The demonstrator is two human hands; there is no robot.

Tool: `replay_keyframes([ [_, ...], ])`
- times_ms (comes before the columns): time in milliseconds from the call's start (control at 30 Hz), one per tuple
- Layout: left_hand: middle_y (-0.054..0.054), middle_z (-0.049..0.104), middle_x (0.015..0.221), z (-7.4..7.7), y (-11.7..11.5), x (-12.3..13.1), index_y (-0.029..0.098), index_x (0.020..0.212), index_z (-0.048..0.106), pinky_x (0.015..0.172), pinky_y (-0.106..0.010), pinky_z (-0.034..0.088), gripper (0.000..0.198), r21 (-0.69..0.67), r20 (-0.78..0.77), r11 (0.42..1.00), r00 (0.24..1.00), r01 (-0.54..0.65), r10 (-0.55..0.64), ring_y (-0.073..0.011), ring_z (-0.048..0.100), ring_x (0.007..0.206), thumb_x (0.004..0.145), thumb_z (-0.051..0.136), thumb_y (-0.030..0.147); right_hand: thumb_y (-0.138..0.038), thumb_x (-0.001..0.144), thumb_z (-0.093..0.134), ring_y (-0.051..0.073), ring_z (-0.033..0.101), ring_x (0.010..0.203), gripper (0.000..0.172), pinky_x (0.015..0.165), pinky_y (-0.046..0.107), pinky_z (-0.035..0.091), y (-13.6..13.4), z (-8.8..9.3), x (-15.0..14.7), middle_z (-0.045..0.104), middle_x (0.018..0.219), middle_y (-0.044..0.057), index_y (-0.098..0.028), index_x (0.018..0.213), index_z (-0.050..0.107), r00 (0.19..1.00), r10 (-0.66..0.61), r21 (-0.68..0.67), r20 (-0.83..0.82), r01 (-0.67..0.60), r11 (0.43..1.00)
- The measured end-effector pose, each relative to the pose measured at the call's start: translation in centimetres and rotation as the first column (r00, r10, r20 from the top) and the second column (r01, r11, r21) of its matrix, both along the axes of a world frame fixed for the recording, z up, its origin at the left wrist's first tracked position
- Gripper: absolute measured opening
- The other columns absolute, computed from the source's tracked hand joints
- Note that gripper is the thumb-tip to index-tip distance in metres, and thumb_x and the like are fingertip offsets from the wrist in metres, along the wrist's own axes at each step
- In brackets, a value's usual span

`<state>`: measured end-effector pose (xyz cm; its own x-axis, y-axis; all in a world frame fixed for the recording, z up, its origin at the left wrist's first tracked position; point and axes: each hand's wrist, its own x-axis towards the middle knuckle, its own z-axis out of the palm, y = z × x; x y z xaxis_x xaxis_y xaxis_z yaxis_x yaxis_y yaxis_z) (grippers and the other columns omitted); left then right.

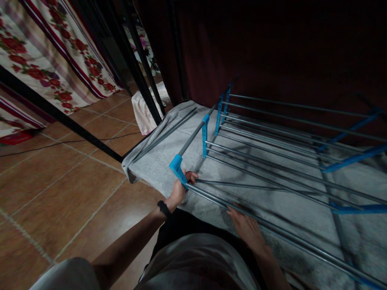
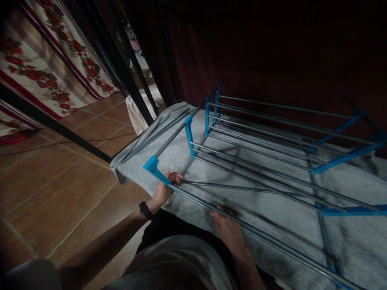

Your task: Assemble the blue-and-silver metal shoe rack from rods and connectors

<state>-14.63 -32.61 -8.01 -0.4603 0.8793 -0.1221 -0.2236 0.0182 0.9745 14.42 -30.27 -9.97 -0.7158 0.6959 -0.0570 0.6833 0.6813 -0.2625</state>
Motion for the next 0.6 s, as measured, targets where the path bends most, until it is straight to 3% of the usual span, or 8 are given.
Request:
replay_keyframes([
  [333,-0.006,0.056,0.067,0.28,0.16,0.3,0.016,0.073,0.069,0.063,-0.033,0.034,0.063,0.016,0.016,1.0,1.0,-0.009,0.008,-0.018,0.045,0.062,0.09,0.036,0.066,-0.023,0.102,0.04,0.02,0.068,0.102,0.032,0.085,0.029,0.056,-0.02,-0.24,-0.1,0.067,0.12,0.004,-0.027,0.121,0.065,1.0,-0.013,0.024,0.025,0.013,1.0],
  [600,-0.005,0.054,0.064,0.54,0.14,0.43,0.016,0.076,0.07,0.062,-0.032,0.033,0.061,0.001,0.02,1.0,1.0,-0.019,0.019,-0.0182,0.044,0.062,0.091,0.035,0.064,-0.03,0.104,0.038,0.021,0.062,0.115,0.033,0.096,0.034,0.052,0.54,-0.43,0.06,0.064,0.126,0.004,-0.027,0.118,0.068,0.999,-0.033,-0.056,-0.023,0.032,0.998],
])
